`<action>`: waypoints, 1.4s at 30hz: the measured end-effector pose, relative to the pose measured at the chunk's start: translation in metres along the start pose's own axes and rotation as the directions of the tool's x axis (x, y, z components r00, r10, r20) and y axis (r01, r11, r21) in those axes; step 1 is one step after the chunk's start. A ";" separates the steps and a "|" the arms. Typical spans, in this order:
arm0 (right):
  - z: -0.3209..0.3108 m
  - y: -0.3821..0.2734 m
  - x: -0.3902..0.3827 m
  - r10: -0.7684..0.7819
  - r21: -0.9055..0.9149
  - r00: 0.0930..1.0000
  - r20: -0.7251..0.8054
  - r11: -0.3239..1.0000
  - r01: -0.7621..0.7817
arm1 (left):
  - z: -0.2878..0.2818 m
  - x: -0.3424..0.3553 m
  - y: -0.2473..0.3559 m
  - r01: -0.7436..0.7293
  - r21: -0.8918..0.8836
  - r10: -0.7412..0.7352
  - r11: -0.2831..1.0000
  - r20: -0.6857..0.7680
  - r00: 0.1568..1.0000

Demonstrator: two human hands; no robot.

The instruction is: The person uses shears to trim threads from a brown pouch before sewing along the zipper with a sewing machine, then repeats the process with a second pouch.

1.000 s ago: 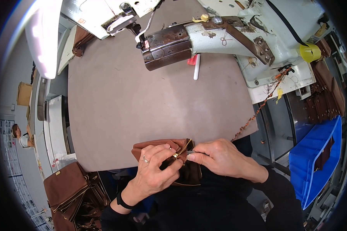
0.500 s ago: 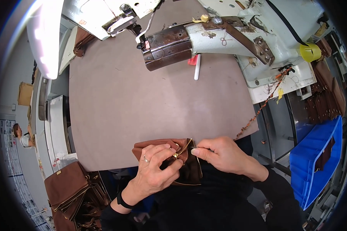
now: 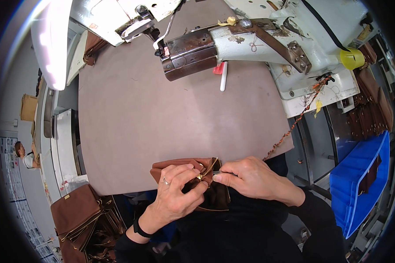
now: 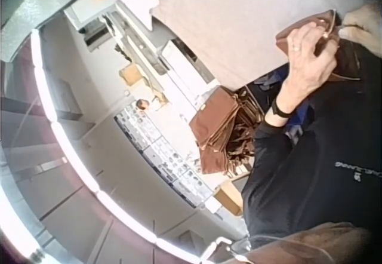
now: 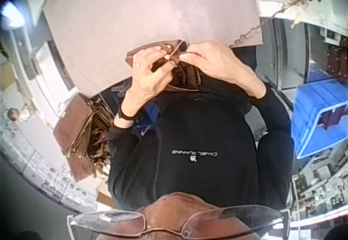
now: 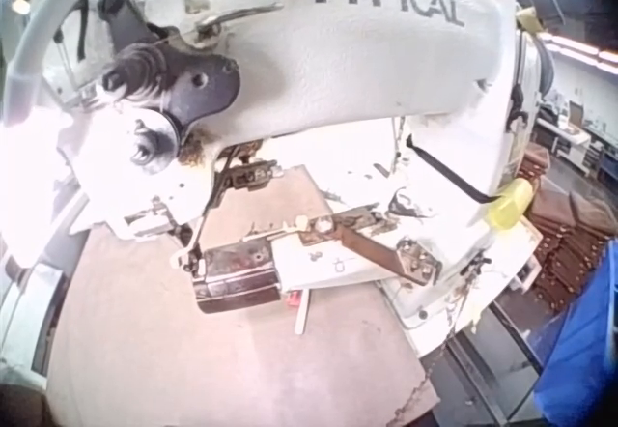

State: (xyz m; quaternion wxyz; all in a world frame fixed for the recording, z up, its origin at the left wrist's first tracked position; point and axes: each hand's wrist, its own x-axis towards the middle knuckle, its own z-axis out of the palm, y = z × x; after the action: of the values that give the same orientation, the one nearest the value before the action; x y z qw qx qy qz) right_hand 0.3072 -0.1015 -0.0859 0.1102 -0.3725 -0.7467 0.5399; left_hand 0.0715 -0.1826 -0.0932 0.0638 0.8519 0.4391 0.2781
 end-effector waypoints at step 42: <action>0.037 0.016 -0.019 -0.149 0.126 0.989 0.016 0.981 0.146 | -0.028 0.071 -0.024 0.442 -0.116 -0.340 0.889 0.478 0.810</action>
State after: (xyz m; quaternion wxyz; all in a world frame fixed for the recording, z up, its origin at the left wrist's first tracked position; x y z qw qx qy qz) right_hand 0.3066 -0.1386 -0.1105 0.1635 -0.3019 -0.7384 0.5804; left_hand 0.0720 -0.1158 -0.0485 0.3133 0.7704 0.5454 0.1039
